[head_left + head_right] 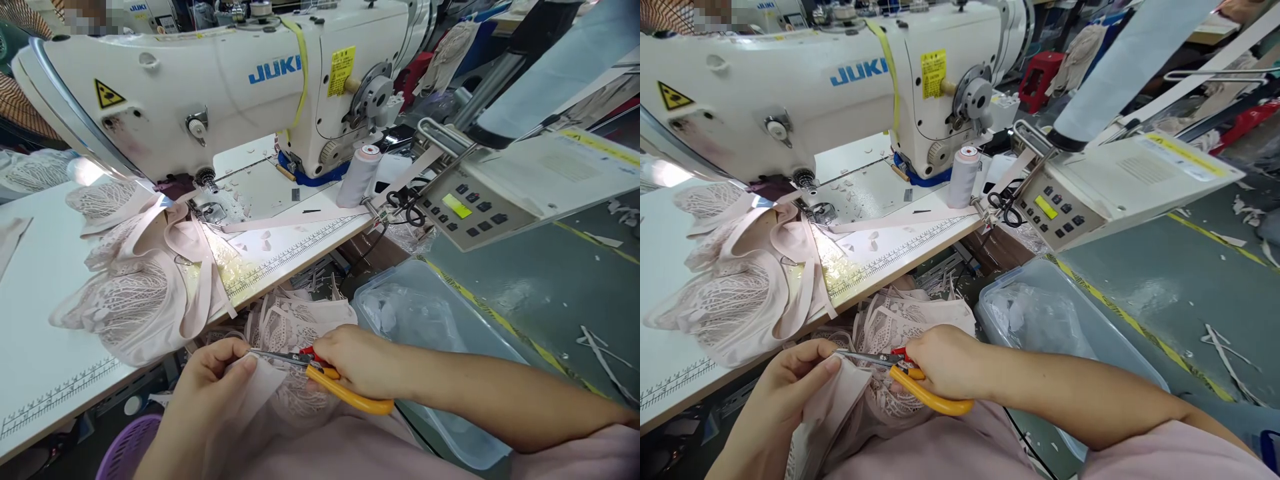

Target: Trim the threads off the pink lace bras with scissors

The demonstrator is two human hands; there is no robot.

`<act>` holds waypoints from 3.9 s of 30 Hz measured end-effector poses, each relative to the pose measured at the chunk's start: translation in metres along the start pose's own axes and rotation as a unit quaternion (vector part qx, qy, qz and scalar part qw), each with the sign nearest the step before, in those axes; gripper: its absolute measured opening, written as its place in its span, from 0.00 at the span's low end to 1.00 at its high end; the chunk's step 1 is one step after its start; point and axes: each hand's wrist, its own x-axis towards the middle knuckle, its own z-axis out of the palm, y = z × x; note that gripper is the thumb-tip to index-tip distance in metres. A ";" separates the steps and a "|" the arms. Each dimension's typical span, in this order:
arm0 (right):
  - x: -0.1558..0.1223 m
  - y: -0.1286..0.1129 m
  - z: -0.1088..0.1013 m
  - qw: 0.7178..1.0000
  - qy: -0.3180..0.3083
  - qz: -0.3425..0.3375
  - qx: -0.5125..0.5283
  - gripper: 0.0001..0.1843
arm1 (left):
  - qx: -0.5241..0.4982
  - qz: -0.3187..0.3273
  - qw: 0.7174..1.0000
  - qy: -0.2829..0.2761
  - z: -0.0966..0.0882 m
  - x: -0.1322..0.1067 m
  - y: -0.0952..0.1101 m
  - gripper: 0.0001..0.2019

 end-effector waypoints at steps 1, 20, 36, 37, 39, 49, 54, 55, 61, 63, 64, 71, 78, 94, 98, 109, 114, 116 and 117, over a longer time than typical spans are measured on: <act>0.001 0.001 0.000 1.000 0.001 -0.002 0.005 0.21 | 0.000 -0.002 1.000 -0.002 0.000 0.000 0.001 0.16; 0.004 -0.003 0.010 0.994 0.104 -0.009 0.007 0.16 | 0.092 0.077 0.990 0.073 -0.009 -0.002 0.007 0.09; 0.000 -0.012 0.004 0.997 0.069 0.031 0.001 0.30 | 0.097 0.079 0.988 0.086 -0.008 0.000 0.007 0.09; 0.000 -0.013 0.003 0.997 0.069 0.031 0.000 0.30 | 0.095 0.080 0.989 0.085 -0.007 0.000 0.008 0.09; 0.000 -0.013 0.004 0.997 0.070 0.031 -0.005 0.29 | 0.091 0.082 0.988 0.090 -0.006 -0.001 0.008 0.09; 0.004 -0.006 0.010 0.980 0.146 0.034 0.134 0.24 | 0.043 0.034 0.995 0.083 -0.009 -0.001 0.006 0.11; 0.010 -0.020 0.010 0.905 0.231 -0.007 0.357 0.29 | 0.072 0.013 0.995 0.074 -0.006 -0.001 0.006 0.12; 0.012 -0.024 0.012 0.894 0.227 -0.021 0.386 0.29 | 0.075 0.010 0.995 0.069 -0.006 -0.001 0.006 0.13; 0.034 -0.031 0.039 0.840 0.232 0.023 0.489 0.25 | 0.065 0.001 0.997 0.044 -0.009 0.000 0.006 0.17; 0.041 -0.031 0.047 0.817 0.231 0.025 0.528 0.26 | 0.069 -0.002 0.997 0.035 -0.010 -0.001 0.005 0.17; 0.044 -0.032 0.050 0.808 0.227 0.021 0.544 0.27 | 0.068 -0.003 0.997 0.030 -0.010 -0.001 0.004 0.17; 0.054 -0.038 0.056 0.810 0.289 0.034 0.508 0.25 | 0.027 0.012 1.000 -0.004 -0.021 0.001 -0.008 0.15; 0.058 -0.040 0.057 0.799 0.281 0.020 0.532 0.22 | 0.040 0.021 0.999 0.001 -0.027 0.001 -0.012 0.15; 0.030 -0.033 0.020 0.836 0.186 -0.022 0.515 0.18 | 0.080 0.122 0.970 -0.193 -0.030 0.024 -0.018 0.11; 0.017 -0.030 0.004 0.852 0.165 -0.058 0.493 0.17 | 0.066 0.090 0.954 -0.279 -0.023 0.031 -0.007 0.09; 0.018 -0.009 0.004 0.887 0.173 -0.009 0.429 0.13 | 0.078 0.104 0.952 -0.277 -0.002 0.048 -0.003 0.05; 0.020 0.000 0.008 0.899 0.172 0.005 0.403 0.14 | 0.009 0.068 0.969 -0.237 0.004 0.052 -0.011 0.05; 0.021 0.002 0.010 0.903 0.166 0.007 0.396 0.15 | 0.017 0.073 0.969 -0.236 0.004 0.053 -0.011 0.05; 0.022 0.003 0.011 0.906 0.163 0.006 0.391 0.15 | 0.022 0.081 0.968 -0.238 0.005 0.054 -0.011 0.06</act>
